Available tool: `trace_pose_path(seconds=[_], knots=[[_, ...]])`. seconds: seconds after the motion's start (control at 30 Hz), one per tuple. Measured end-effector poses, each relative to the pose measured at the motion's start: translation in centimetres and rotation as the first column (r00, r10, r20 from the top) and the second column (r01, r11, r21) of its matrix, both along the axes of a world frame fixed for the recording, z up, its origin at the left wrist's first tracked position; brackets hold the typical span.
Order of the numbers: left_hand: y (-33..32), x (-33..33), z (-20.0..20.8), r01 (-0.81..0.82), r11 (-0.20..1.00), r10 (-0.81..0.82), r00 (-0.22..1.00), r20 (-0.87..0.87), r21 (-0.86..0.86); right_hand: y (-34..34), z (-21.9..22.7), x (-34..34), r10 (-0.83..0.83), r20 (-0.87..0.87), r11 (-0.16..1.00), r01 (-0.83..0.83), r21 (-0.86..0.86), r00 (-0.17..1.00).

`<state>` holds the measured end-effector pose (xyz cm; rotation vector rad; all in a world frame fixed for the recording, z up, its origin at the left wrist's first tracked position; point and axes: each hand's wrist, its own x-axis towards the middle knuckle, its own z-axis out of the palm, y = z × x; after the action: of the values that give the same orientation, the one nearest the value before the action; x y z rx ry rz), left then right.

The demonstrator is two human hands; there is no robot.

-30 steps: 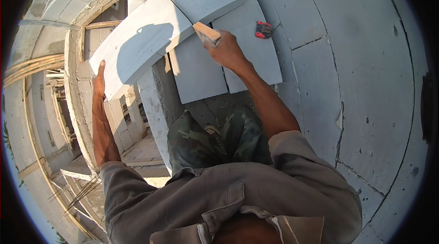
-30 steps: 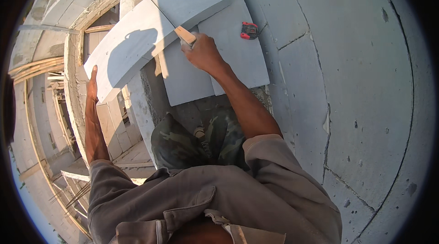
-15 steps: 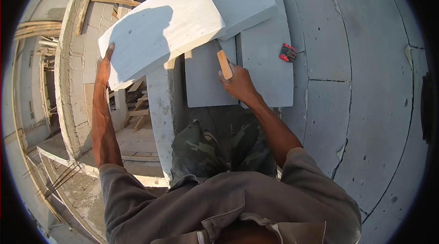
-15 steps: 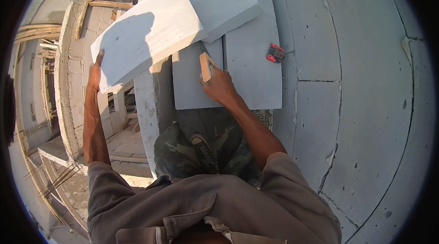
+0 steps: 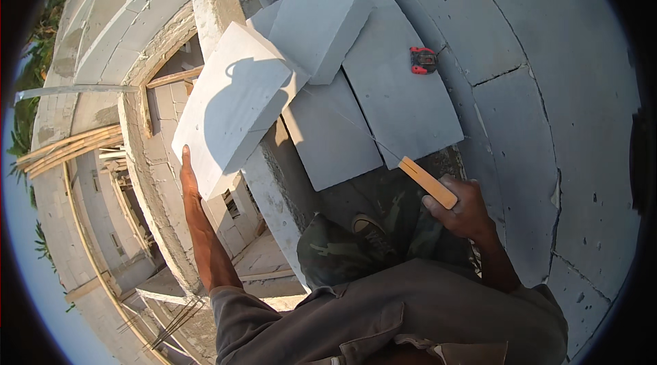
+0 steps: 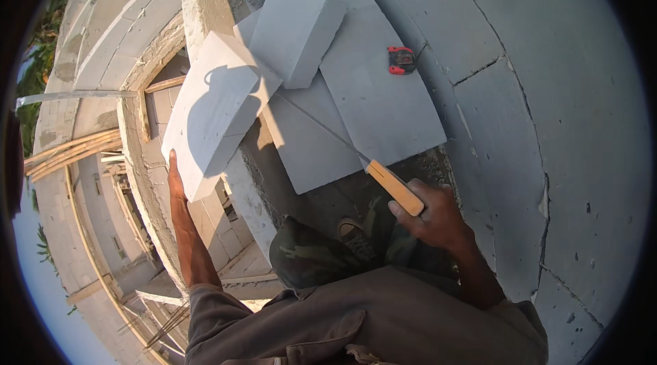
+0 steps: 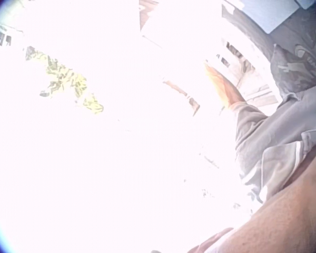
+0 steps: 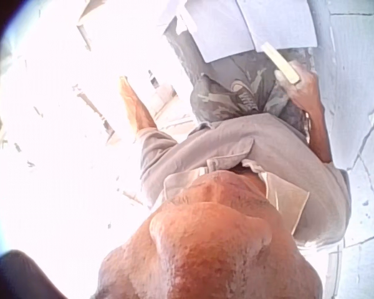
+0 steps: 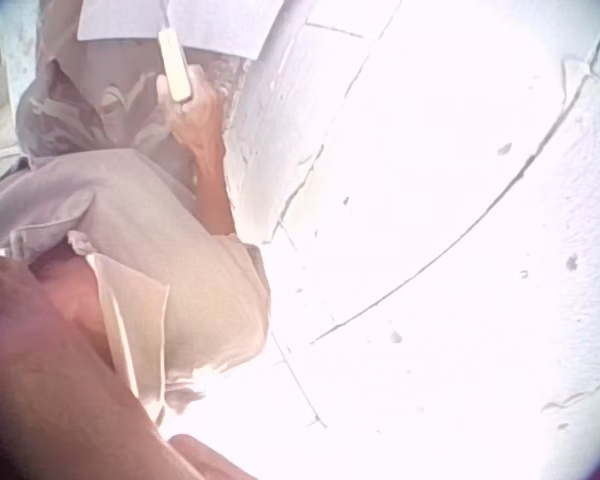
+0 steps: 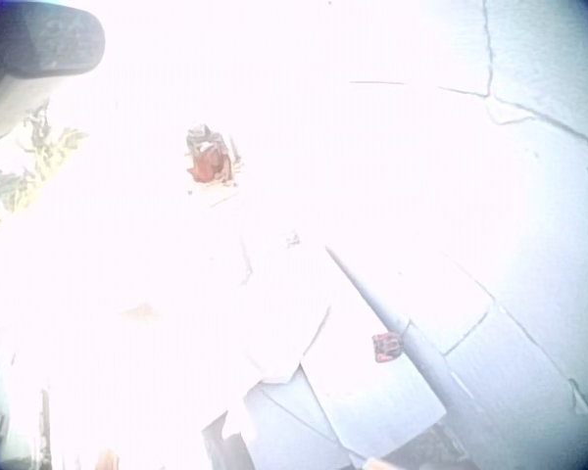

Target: Measuring and cutting lightweight masonry blocks at a construction site.

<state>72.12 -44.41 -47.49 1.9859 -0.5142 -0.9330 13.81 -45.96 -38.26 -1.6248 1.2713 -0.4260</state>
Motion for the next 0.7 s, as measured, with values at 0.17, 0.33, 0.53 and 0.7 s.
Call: trace_pose_path(seconds=[0.17, 0.33, 0.53, 0.7], knots=[[-0.3, -2.1, 1.9, -0.024, 1.000, 0.025, 0.999, -0.028, 0.008, 3.4, -1.9, -6.7, -0.049, 0.050, 0.996, 0.045, 0.074, 0.998], [-0.6, -2.8, 2.7, -0.038, 0.999, 0.039, 0.999, 0.018, -0.011, 6.9, -4.7, -9.0, -0.175, 0.060, 0.984, 0.173, 0.040, 0.983], [-0.3, 0.0, 1.4, -0.063, 0.996, 0.060, 0.997, 0.048, 0.059, 7.4, -4.4, -8.8, -0.169, 0.016, 0.985, 0.170, -0.020, 0.985], [-0.2, 0.8, 0.9, -0.072, 0.993, 0.058, 0.989, 0.139, 0.094, 7.7, -3.4, -10.7, -0.148, -0.021, 0.975, 0.143, -0.170, 0.989]])
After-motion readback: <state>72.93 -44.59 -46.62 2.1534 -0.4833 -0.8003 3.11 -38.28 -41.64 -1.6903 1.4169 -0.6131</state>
